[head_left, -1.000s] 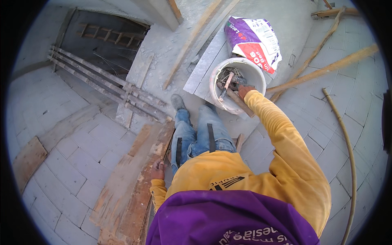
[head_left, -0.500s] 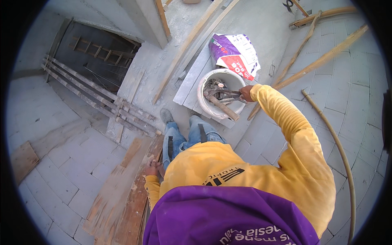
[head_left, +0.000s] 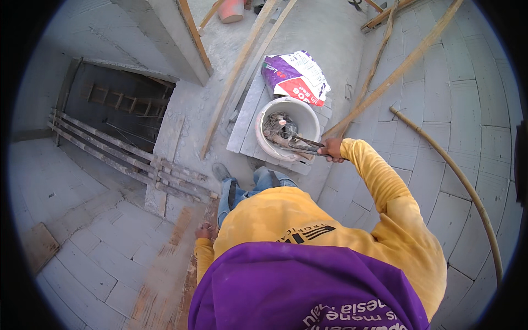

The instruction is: The person uses a hammer to drive a nail into a wooden block to secure a white pipe against a cinder block wall, then gathers wire from a bucket and uses pliers to cut a length of wire.

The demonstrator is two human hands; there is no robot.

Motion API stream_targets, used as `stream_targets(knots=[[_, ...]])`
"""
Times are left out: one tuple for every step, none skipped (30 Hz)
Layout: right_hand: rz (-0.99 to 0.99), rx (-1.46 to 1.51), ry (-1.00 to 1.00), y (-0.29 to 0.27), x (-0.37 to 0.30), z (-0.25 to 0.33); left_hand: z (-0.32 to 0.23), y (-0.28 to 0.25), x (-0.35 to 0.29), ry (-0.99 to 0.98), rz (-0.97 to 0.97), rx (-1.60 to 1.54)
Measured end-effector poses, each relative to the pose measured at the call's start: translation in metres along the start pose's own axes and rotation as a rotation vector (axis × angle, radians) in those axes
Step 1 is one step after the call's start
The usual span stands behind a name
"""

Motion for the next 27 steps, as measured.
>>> stream_targets(knots=[[-0.081, -0.249, 0.068, -0.005, 0.004, -0.005, -0.009, -0.003, 0.006, 0.005, 0.005, -0.010], [-0.117, -0.437, 0.053, -0.003, 0.002, 0.002, -0.022, -0.002, 0.007, 0.008, 0.007, -0.027], [-0.153, -0.622, 0.042, -0.001, -0.005, 0.010, -0.037, -0.001, 0.008, 0.010, 0.012, -0.041], [-0.188, -0.808, 0.032, 0.000, -0.009, 0.013, -0.051, 0.000, 0.010, 0.010, -0.007, -0.058], [-0.279, -0.880, -0.018, 0.001, -0.012, 0.009, -0.063, 0.000, 0.012, 0.008, -0.025, -0.074], [-0.314, -0.858, 0.034, 0.001, -0.015, -0.002, -0.075, 0.002, 0.014, 0.006, -0.044, -0.091], [-0.348, -0.837, 0.086, 0.001, -0.018, -0.013, -0.089, 0.006, 0.016, 0.044, -0.043, -0.051], [-0.381, -0.822, 0.137, 0.001, -0.026, -0.016, -0.100, 0.009, 0.017, 0.082, -0.044, -0.018], [-0.446, -0.845, 0.101, 0.002, -0.041, -0.009, -0.110, 0.014, 0.019, 0.119, -0.044, 0.015], [-0.468, -0.830, 0.087, 0.004, -0.046, -0.011, -0.120, 0.025, 0.021, 0.166, -0.004, 0.064], [-0.493, -0.818, 0.071, 0.005, -0.051, -0.013, -0.132, 0.042, 0.021, 0.214, 0.037, 0.109], [-0.515, -0.805, 0.052, 0.007, -0.054, -0.015, -0.146, 0.060, 0.019, 0.263, 0.074, 0.155], [-0.518, -0.791, 0.040, 0.011, -0.058, -0.016, -0.163, 0.090, 0.012, 0.307, 0.131, 0.254], [-0.521, -0.776, 0.025, 0.016, -0.061, -0.017, -0.180, 0.125, 0.000, 0.352, 0.187, 0.352], [-0.522, -0.762, 0.008, 0.021, -0.064, -0.016, -0.202, 0.163, -0.023, 0.393, 0.241, 0.435], [-0.517, -0.742, 0.000, 0.025, -0.069, -0.011, -0.217, 0.200, -0.043, 0.435, 0.290, 0.516], [-0.511, -0.727, -0.012, 0.029, -0.076, -0.001, -0.224, 0.232, -0.049, 0.522, 0.363, 0.603], [-0.505, -0.711, -0.025, 0.034, -0.081, 0.006, -0.228, 0.260, -0.056, 0.608, 0.436, 0.693], [-0.500, -0.713, -0.051, 0.036, -0.082, 0.011, -0.233, 0.291, -0.071, 0.650, 0.508, 0.743], [-0.501, -0.706, -0.070, 0.041, -0.083, 0.013, -0.239, 0.323, -0.092, 0.695, 0.592, 0.799], [-0.504, -0.703, -0.092, 0.044, -0.086, 0.017, -0.244, 0.349, -0.113, 0.740, 0.634, 0.877], [-0.509, -0.727, -0.096, 0.047, -0.090, 0.021, -0.244, 0.374, -0.129, 0.786, 0.680, 0.957], [-0.513, -0.753, -0.101, 0.050, -0.094, 0.026, -0.243, 0.395, -0.138, 0.870, 0.732, 1.012], [-0.515, -0.777, -0.105, 0.054, -0.097, 0.029, -0.240, 0.413, -0.146, 0.953, 0.788, 1.067], [-0.540, -0.799, -0.120, 0.056, -0.101, 0.032, -0.233, 0.430, -0.144, 1.044, 0.818, 1.083], [-0.566, -0.825, -0.136, 0.057, -0.105, 0.036, -0.224, 0.444, -0.137, 1.139, 0.845, 1.095], [-0.594, -0.849, -0.147, 0.058, -0.108, 0.037, -0.217, 0.455, -0.131, 1.180, 0.861, 1.080]])
Point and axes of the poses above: each hand's wrist, its own x-axis towards the middle knuckle, its own y-axis out of the palm, z = x × y, the point moved 7 cm from there along x, towards the middle knuckle, and after that the axes turned 5 degrees about -x, right-handed, at the moved point
